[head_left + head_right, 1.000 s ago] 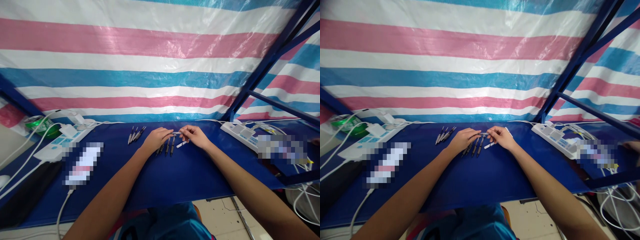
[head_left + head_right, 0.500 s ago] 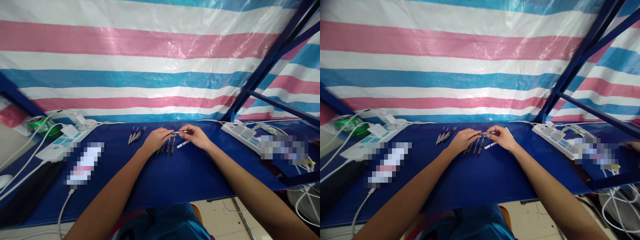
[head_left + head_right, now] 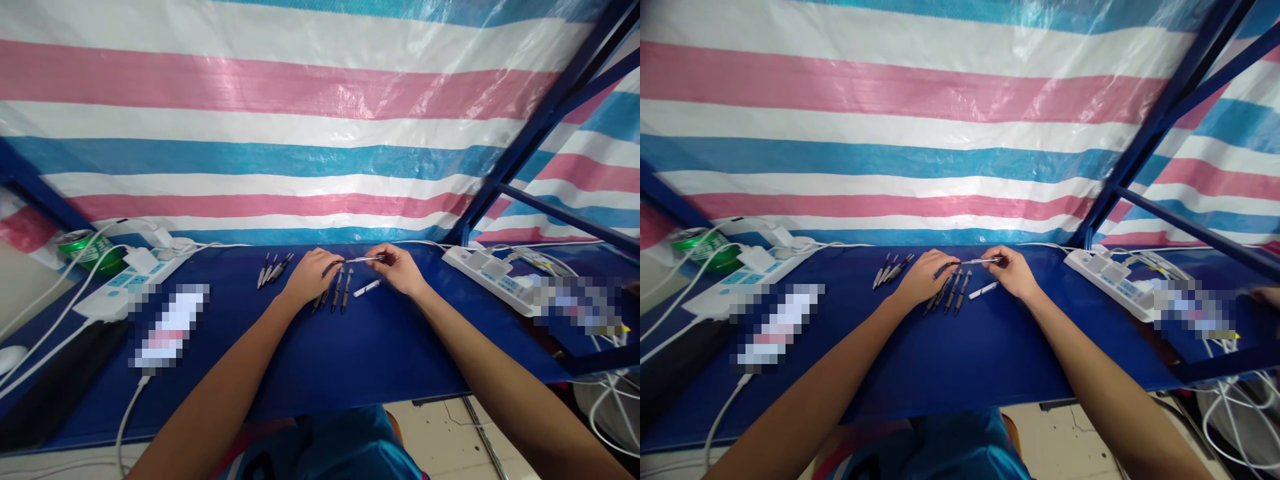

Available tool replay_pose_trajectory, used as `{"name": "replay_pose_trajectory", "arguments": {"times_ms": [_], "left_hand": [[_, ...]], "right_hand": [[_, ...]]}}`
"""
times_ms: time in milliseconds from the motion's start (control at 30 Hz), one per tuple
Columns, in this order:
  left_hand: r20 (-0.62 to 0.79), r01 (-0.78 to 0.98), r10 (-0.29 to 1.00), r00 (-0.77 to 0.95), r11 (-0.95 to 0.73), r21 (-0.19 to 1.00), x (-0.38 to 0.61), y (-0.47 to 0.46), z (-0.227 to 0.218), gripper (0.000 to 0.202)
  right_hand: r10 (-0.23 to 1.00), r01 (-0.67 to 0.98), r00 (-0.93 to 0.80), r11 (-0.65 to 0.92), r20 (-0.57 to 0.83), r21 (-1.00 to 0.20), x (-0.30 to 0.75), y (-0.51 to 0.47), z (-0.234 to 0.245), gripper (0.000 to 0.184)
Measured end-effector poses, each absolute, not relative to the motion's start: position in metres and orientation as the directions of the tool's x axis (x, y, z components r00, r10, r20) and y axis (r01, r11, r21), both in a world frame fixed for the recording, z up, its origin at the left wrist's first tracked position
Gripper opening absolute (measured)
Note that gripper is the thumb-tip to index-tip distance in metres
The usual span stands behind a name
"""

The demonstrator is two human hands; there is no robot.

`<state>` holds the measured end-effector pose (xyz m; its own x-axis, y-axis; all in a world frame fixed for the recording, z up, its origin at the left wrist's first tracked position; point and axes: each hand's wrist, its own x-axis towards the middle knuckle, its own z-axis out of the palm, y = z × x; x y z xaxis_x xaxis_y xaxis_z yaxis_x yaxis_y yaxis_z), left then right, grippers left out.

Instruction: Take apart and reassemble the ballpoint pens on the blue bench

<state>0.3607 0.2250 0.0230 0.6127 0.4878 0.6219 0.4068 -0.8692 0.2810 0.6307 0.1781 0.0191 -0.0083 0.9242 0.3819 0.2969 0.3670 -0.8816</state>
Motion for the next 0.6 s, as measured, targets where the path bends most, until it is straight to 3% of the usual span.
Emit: {"name": "replay_pose_trajectory", "arguments": {"times_ms": [133,367,467,600], "left_hand": [[0.614,0.435,0.509,0.604,-0.855,0.282,0.356,0.227,0.028,0.020],[0.600,0.540,0.638,0.483,-0.756,0.369,0.347,0.240,0.034,0.016],[0.587,0.635,0.709,0.391,-0.670,0.385,0.336,0.251,0.035,0.014],[0.515,0.792,0.790,0.333,-0.530,0.302,0.321,0.259,0.031,0.012]], "right_hand": [[0.927,0.279,0.031,0.352,0.375,-0.893,0.631,0.180,0.020,0.046],[0.948,0.060,0.090,0.299,0.304,-0.952,0.628,0.180,0.020,0.054],[0.959,0.061,0.095,0.262,0.266,-0.963,0.631,0.182,0.018,0.058],[0.965,0.143,0.088,0.233,0.247,-0.962,0.636,0.186,0.013,0.063]]}}
